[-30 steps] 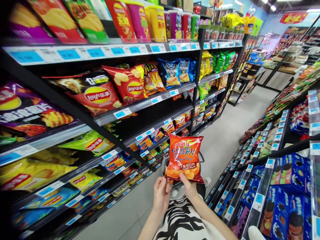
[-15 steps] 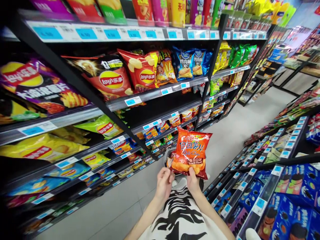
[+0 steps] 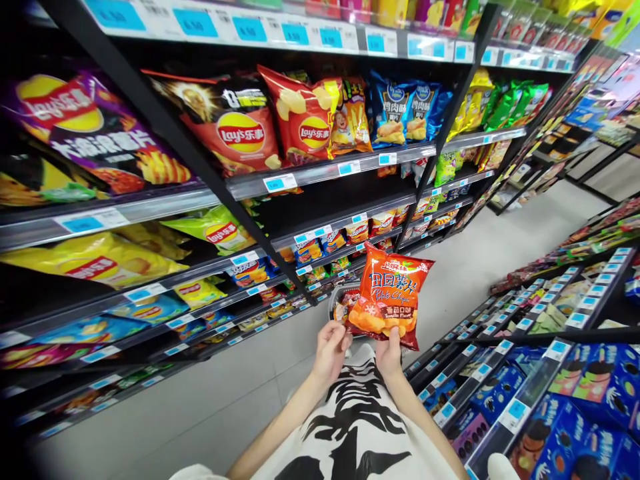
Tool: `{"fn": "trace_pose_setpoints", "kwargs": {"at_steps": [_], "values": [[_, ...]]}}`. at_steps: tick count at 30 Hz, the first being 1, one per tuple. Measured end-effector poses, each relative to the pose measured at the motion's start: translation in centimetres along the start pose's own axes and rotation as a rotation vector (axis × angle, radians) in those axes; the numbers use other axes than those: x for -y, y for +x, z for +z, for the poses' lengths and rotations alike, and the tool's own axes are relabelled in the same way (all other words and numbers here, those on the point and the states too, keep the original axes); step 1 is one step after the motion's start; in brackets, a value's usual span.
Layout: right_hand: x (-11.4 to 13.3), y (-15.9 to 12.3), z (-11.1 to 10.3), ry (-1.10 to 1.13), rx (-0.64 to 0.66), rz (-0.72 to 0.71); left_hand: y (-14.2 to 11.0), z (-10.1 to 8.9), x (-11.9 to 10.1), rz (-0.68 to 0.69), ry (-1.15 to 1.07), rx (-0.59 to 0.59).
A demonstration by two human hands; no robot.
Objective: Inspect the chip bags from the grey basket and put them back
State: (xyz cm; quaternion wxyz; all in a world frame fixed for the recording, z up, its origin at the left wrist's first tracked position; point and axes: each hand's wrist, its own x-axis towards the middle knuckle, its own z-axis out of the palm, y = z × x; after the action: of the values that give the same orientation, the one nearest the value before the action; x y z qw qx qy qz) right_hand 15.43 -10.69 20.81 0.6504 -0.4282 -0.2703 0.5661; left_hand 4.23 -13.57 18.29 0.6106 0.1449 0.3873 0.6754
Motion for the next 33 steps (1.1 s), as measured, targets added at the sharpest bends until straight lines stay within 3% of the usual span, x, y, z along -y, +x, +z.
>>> {"fn": "trace_pose_setpoints", "kwargs": {"at_steps": [8, 13, 33], "values": [[-1.4, -0.2, -1.1, -0.012, -0.038, 0.045, 0.2, -0.6, 0.3, -0.034, -0.042, -0.063], [-1.9, -0.3, -1.9, -0.033, 0.02, 0.075, 0.4, -0.9, 0.5, -0.037, -0.081, -0.076], [-2.1, -0.3, -2.4, 0.008, 0.012, 0.081, 0.5, -0.9, 0.7, -0.038, -0.033, -0.102]]}}
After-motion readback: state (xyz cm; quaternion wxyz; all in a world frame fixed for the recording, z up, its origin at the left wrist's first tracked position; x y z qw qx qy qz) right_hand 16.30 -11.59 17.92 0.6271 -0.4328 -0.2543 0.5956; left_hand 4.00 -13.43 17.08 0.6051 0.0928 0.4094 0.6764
